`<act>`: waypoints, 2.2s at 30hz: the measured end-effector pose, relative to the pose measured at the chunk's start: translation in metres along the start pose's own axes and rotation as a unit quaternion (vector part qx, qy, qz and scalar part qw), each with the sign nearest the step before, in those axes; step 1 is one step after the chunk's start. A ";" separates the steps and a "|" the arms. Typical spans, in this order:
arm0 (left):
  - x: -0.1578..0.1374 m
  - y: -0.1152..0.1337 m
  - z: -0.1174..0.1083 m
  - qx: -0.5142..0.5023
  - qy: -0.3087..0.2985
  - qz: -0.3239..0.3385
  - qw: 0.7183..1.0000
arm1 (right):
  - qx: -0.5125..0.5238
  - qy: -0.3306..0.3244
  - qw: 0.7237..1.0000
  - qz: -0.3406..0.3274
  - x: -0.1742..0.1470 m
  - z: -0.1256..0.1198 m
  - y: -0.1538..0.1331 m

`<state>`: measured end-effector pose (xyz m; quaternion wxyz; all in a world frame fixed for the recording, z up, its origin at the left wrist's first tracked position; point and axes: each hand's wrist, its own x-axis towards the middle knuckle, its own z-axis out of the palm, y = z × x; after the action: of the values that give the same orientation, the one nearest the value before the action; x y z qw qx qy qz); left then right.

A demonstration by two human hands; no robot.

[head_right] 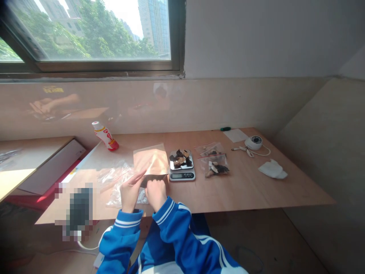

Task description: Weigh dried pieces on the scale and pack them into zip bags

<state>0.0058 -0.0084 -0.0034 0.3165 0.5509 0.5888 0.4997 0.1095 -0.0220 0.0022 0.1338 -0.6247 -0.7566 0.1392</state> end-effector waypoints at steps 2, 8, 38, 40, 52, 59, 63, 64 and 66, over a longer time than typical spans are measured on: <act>0.000 -0.001 0.001 -0.005 -0.001 0.003 1.000 | 0.011 0.004 1.000 -0.002 -0.001 0.003 0.001; 0.005 -0.005 0.000 0.035 0.001 0.021 0.999 | 0.075 0.046 0.996 0.002 -0.006 0.007 0.006; 0.013 -0.068 -0.003 0.316 -0.203 0.174 0.911 | 0.261 -0.038 0.962 -0.065 -0.050 0.021 0.043; 0.012 -0.063 -0.003 0.346 -0.203 0.180 0.898 | 0.257 -0.029 0.965 -0.049 -0.052 0.020 0.043; -0.010 -0.047 0.008 0.356 -0.178 0.170 0.902 | 0.286 0.049 0.956 0.049 -0.048 0.018 0.049; -0.014 -0.047 0.020 0.370 -0.151 0.144 0.905 | 0.286 0.016 0.958 0.004 -0.053 0.017 0.049; -0.021 -0.029 0.022 0.352 -0.085 0.119 0.924 | 0.304 0.036 0.951 0.038 -0.051 0.025 0.055; -0.022 -0.023 0.021 0.337 -0.062 0.110 0.933 | 0.317 0.043 0.946 0.054 -0.050 0.027 0.056; -0.026 -0.011 0.019 0.286 -0.029 0.093 0.953 | 0.359 0.055 0.928 0.083 -0.047 0.030 0.057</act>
<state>0.0249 -0.0275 -0.0246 0.1149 0.6845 0.6440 0.3217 0.1583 -0.0590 -0.0487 0.3786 -0.6024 -0.5929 0.3770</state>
